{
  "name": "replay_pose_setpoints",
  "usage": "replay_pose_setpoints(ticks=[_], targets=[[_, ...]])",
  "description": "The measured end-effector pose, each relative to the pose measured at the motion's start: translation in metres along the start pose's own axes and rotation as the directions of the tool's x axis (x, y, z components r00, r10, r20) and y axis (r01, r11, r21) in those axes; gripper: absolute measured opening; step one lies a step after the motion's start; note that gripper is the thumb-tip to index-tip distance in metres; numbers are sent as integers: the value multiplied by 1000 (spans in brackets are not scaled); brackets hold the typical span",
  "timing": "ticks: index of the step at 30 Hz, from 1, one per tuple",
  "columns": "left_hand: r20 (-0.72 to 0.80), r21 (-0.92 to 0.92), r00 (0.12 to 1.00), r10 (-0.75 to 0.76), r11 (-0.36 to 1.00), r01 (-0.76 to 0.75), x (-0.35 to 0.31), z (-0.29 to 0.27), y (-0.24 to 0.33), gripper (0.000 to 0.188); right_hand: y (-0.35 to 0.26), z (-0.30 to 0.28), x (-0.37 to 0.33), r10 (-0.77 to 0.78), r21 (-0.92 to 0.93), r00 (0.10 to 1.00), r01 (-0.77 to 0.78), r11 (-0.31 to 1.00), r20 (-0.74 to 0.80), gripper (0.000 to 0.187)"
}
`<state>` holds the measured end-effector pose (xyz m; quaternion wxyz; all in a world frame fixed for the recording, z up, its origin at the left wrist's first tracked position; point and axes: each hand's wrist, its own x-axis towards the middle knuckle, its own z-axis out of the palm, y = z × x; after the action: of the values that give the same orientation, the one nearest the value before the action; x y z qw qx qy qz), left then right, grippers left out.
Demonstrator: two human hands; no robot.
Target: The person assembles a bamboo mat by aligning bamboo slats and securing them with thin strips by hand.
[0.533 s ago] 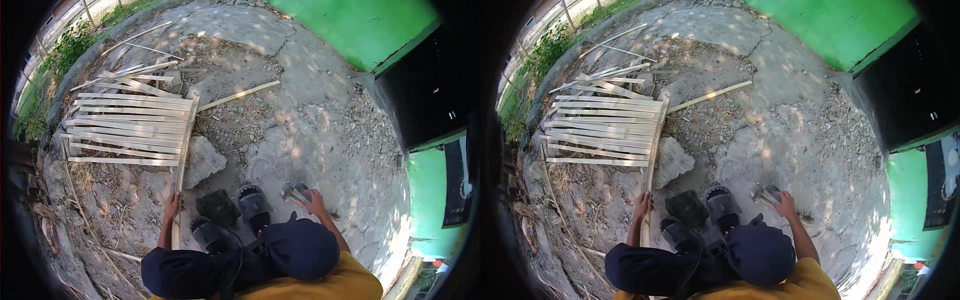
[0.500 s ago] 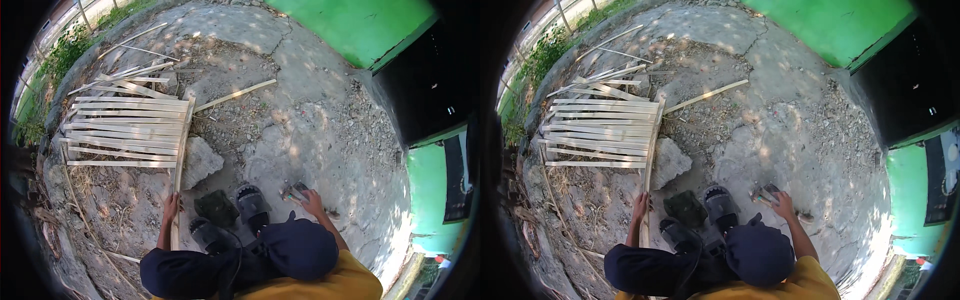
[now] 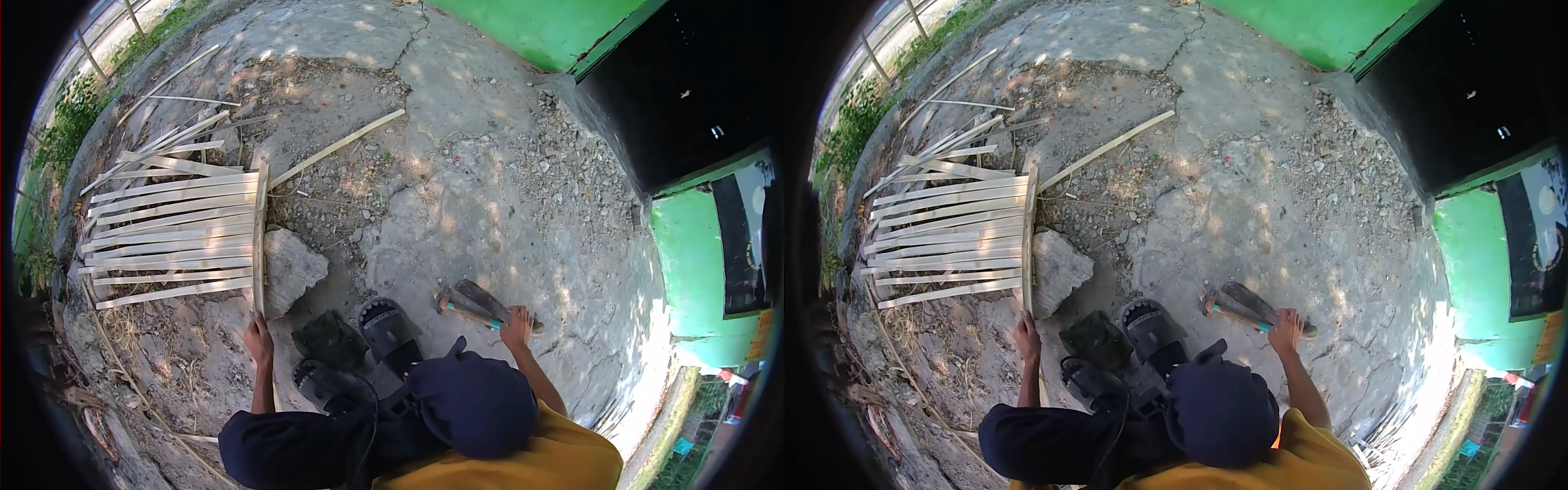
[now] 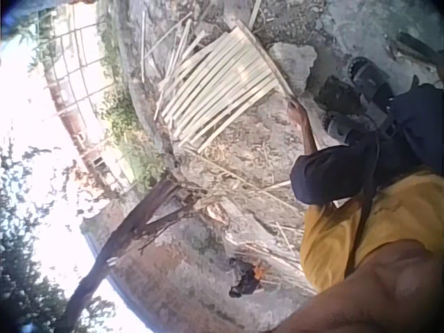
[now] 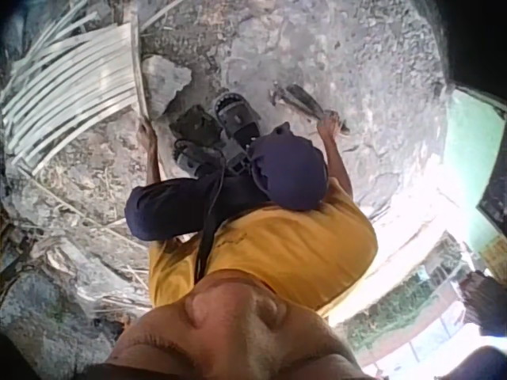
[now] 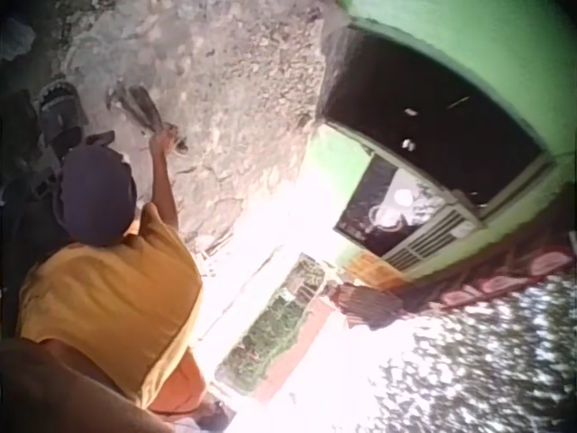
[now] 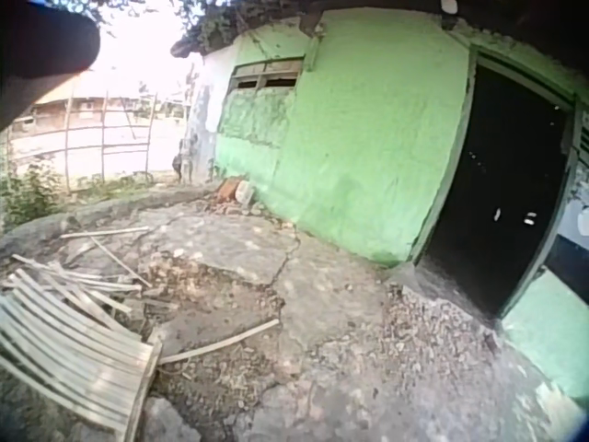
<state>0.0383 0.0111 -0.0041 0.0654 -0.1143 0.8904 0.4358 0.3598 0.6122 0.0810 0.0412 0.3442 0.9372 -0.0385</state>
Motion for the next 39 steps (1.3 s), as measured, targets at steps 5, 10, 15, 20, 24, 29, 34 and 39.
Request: replay_pose_setpoints(ticks=[5,10,15,20,24,29,34,39], targets=[[-150,78,989,14,997,-2,-10,-18,1,50,-29,-2,-25,-268,123,960,258,958,80,47],[-75,129,996,-56,990,65,-13,-2,25,52,-57,16,4,-407,162,894,381,910,185,42],[-122,204,986,-110,970,133,-11,-14,30,54,-80,28,14,-364,203,889,316,927,277,34],[-219,170,970,-105,975,144,-11,-18,36,51,-201,-46,48,-586,468,794,461,754,162,25],[-172,27,951,-258,963,267,-7,-9,43,52,-329,-87,97,-807,476,563,668,572,180,22],[-250,62,945,-209,971,231,-10,-14,35,54,-479,-98,102,-995,384,53,920,80,81,24],[-278,94,947,-159,977,192,-6,1,42,52,-534,-37,104,-989,185,-106,979,-85,107,18],[-288,139,948,-134,974,180,-10,-5,29,48,-538,-24,82,-974,166,-223,962,-215,28,15]])
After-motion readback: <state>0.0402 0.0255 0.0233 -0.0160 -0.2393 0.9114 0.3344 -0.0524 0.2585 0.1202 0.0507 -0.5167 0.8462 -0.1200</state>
